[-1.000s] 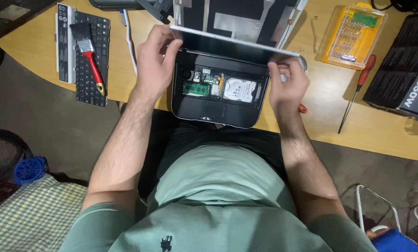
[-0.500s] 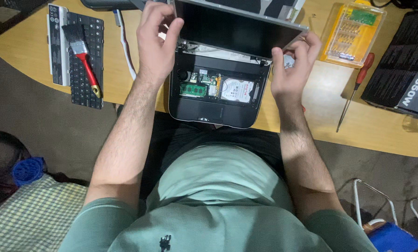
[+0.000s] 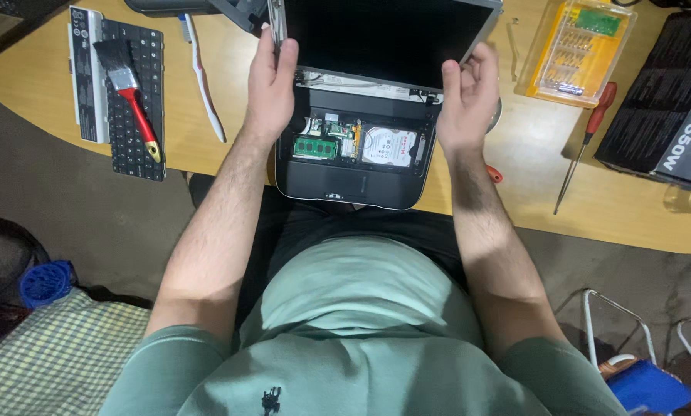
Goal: The person places a hard drive into a laptop chassis, then aligns and secures the screen bezel using a screwdriver. They tighten several screws around the screen frame and close the laptop lid.
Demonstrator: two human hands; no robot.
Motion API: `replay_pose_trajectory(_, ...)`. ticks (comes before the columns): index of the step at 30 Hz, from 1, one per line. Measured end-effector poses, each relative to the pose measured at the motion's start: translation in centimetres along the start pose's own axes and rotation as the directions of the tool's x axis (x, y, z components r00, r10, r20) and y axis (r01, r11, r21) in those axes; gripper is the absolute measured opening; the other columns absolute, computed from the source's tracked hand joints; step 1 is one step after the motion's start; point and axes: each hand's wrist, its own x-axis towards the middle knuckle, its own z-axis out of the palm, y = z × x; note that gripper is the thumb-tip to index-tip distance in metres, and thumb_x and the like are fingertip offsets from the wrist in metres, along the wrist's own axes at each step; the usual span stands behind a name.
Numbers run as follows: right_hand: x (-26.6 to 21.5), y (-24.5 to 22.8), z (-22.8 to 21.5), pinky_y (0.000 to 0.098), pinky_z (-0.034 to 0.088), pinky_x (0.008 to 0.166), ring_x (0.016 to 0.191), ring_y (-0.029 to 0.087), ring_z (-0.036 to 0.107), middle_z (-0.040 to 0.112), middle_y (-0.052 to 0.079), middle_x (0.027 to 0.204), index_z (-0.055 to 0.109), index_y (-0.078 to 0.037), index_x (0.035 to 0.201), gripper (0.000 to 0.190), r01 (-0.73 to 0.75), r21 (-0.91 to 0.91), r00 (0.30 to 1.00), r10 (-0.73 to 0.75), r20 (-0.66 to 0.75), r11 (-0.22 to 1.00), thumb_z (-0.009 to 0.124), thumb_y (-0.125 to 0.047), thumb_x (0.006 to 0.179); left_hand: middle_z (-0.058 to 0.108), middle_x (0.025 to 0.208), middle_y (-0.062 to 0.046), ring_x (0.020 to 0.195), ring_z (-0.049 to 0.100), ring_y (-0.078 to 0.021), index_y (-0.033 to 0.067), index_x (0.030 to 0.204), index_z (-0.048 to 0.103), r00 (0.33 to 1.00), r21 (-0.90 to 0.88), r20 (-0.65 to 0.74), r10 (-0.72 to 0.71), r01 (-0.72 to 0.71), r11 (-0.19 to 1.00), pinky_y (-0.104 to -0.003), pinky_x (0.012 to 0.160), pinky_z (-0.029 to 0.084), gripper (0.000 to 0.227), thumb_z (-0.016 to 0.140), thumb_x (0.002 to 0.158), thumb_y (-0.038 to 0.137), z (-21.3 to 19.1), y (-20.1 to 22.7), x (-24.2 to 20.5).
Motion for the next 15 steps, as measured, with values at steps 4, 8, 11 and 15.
replay_pose_trajectory(4,0.1,0.1,0.3,0.0392,0.067,0.120,0.134,0.027,0.074,0.071,0.015,0.143,0.058,-0.001,0.161,0.030,-0.039,0.039,0.999,0.040,-0.023,0.998,0.068,-0.002,0.132,0.054,0.110,0.003,0.104,0.050,-0.0141,0.0150,0.133,0.063,0.998,-0.064,0.012,0.058,-0.058,0.996,-0.035,0.098,0.047,0.028,0.052,0.132,0.040,-0.4,0.3,0.2)
replay_pose_trajectory(8,0.2,-0.9,0.4,0.0400,0.070,0.121,0.134,0.027,0.077,0.075,0.015,0.143,0.063,0.000,0.157,0.029,-0.044,-0.023,0.999,0.044,-0.002,0.999,0.069,0.002,0.129,0.063,0.134,-0.002,0.127,0.057,-0.0177,0.0101,0.157,0.062,0.997,-0.096,0.013,0.082,-0.081,0.992,-0.037,0.119,0.048,0.037,0.052,0.134,0.037,-0.8,0.4,-0.3)
replay_pose_trajectory(11,-0.5,-2.1,0.6,0.0389,0.071,0.119,0.131,0.026,0.079,0.078,0.015,0.141,0.066,-0.002,0.153,0.027,-0.059,-0.051,0.998,0.060,0.006,0.997,0.071,0.000,0.127,0.069,0.146,-0.004,0.137,0.060,-0.0183,0.0088,0.161,0.063,0.999,-0.156,0.001,0.033,-0.033,0.987,-0.038,0.127,0.048,0.037,0.053,0.133,0.031,-1.4,-0.1,-2.0)
replay_pose_trajectory(15,-1.4,-3.5,1.6,0.0393,0.074,0.119,0.137,0.031,0.086,0.083,0.019,0.147,0.065,0.000,0.156,0.033,-0.131,-0.084,0.991,0.132,0.012,0.988,0.074,0.002,0.124,0.067,0.150,-0.004,0.137,0.058,-0.0178,0.0116,0.163,0.061,0.924,-0.116,-0.001,-0.381,0.379,0.918,-0.040,0.121,0.050,0.046,0.051,0.127,0.040,-2.2,3.1,-4.8)
